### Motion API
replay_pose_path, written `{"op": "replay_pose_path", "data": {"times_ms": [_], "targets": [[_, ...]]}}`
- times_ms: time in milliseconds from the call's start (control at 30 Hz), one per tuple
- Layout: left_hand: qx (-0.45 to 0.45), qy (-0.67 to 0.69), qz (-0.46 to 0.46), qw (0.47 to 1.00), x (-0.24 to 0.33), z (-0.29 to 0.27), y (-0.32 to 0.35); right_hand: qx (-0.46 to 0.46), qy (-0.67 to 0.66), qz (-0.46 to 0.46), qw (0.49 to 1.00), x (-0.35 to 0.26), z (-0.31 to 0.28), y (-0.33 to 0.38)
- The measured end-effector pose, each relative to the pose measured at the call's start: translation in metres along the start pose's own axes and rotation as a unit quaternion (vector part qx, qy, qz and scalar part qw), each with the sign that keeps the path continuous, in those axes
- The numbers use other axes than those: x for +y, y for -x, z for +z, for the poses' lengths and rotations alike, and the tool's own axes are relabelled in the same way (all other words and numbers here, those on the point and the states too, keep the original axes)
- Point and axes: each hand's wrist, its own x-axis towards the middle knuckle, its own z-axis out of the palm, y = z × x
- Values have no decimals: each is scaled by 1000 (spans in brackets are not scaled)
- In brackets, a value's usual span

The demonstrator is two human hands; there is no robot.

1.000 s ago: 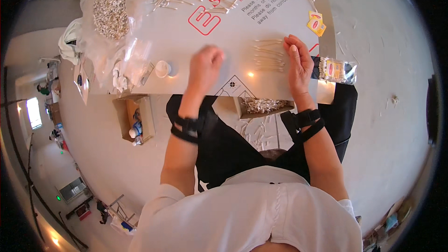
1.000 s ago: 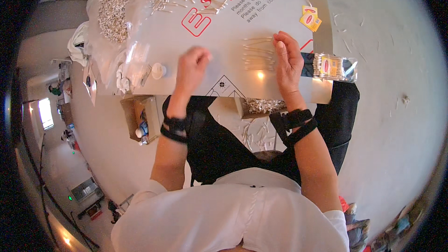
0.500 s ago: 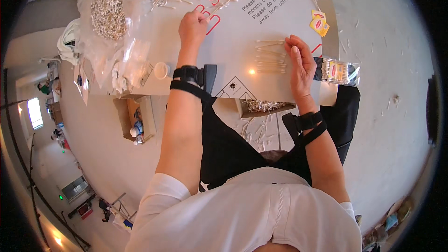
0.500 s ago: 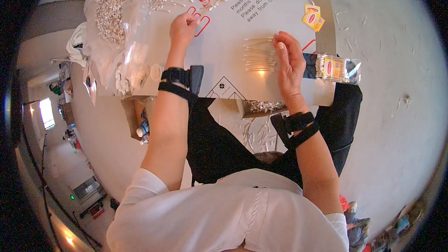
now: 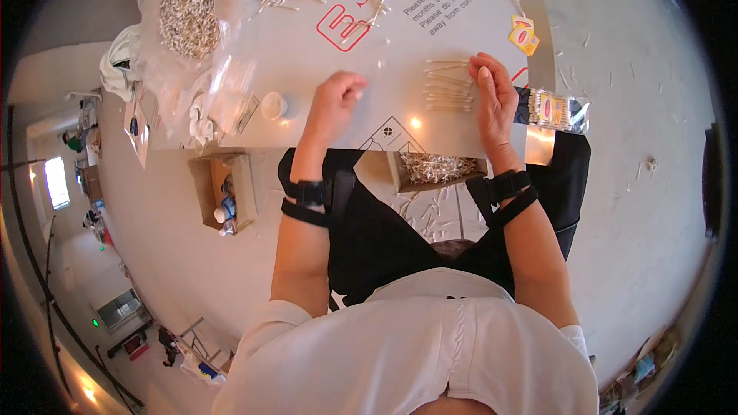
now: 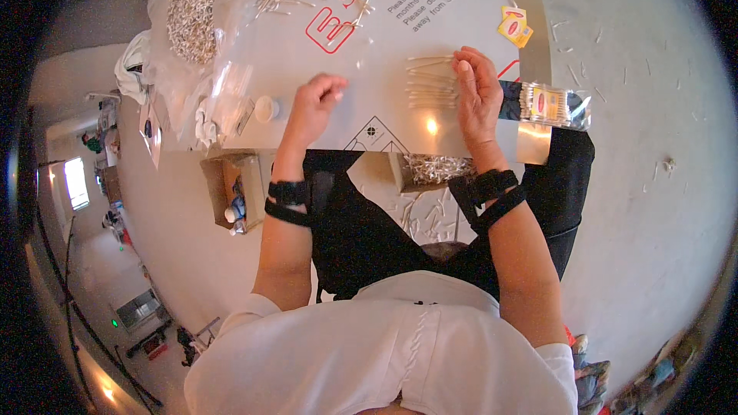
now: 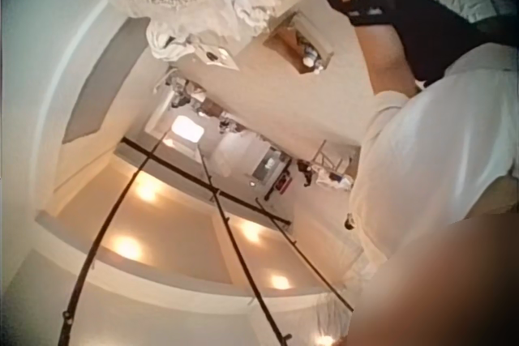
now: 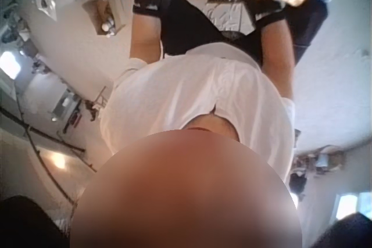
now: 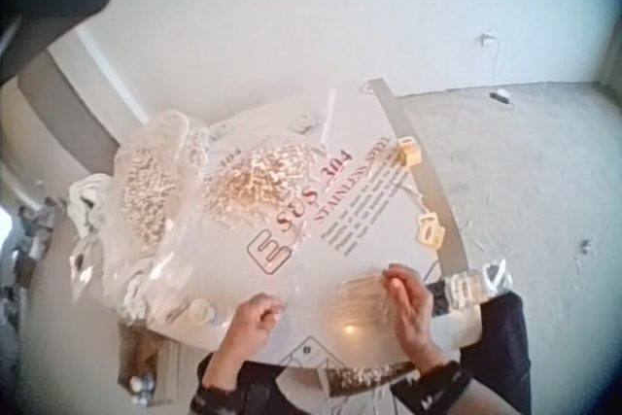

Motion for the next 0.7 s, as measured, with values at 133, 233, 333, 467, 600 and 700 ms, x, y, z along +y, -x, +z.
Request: {"op": "replay_pose_path", "data": {"times_ms": [133, 233, 333, 467, 600, 700], "targets": [[-12, -16, -22, 1000, -8, 14, 40, -2, 33, -17, 999, 2, -1, -1], [23, -80, 1, 997, -4, 19, 44, -8, 52, -24, 998, 6, -1, -2], [60, -201, 27, 977, 6, 15, 37, -35, 133, -49, 989, 12, -8, -4], [50, -138, 21, 989, 35, -5, 37, -39, 134, -38, 990, 11, -9, -4], [-191, -78, 29, 978, 54, -11, 47, -33, 109, -31, 993, 12, -8, -2], [-305, -139, 86, 938, 42, 13, 54, -37, 113, -36, 992, 12, -8, -2]]}}
